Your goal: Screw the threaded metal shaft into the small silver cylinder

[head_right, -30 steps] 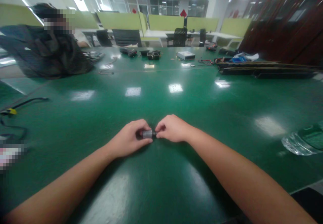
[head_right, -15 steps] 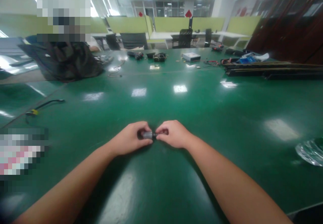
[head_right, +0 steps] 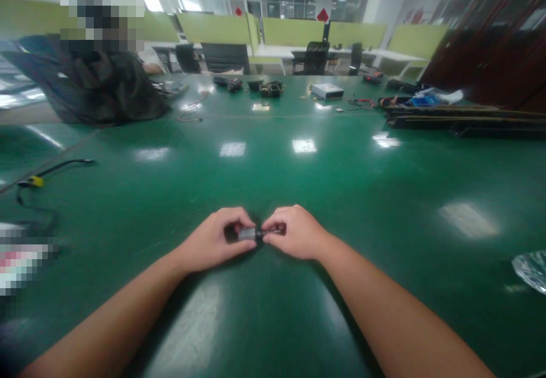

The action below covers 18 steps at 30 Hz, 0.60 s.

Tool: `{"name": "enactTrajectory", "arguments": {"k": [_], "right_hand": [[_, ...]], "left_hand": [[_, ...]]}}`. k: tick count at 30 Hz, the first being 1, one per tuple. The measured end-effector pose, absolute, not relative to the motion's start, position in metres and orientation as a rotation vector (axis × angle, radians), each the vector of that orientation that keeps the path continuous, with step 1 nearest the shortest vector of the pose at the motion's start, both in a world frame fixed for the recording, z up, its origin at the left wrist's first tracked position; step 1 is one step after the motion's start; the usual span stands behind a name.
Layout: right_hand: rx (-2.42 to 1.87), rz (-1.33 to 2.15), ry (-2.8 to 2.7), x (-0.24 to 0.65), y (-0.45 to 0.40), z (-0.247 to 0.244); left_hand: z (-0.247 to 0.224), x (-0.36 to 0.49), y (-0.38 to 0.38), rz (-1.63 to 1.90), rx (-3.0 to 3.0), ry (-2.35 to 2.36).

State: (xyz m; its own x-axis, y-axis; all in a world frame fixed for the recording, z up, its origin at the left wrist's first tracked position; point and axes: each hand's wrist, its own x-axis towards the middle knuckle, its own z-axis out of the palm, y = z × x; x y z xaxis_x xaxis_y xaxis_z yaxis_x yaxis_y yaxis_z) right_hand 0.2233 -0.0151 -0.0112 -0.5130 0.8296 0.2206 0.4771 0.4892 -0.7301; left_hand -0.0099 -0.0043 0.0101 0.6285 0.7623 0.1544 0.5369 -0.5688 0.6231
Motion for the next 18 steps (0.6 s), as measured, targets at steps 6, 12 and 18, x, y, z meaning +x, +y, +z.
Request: {"name": "enactTrajectory", "arguments": {"k": [6,12,18], "right_hand": [[-1.089,0.812,-2.179,0.2230,-0.0157,-0.0108],[-1.104,0.717,-2.224,0.2210,-0.0174,-0.0101],[-1.105,0.672,-2.238,0.2198,-0.0170,-0.0116]], "left_hand": [[0.0075,-0.0104,-0.0036,0.556,2.303,1.040],[0.0065,-0.0103,-0.0030,0.562,2.297,1.042],[0.0046,-0.0105,-0.0014,0.570,2.308,1.025]]}}
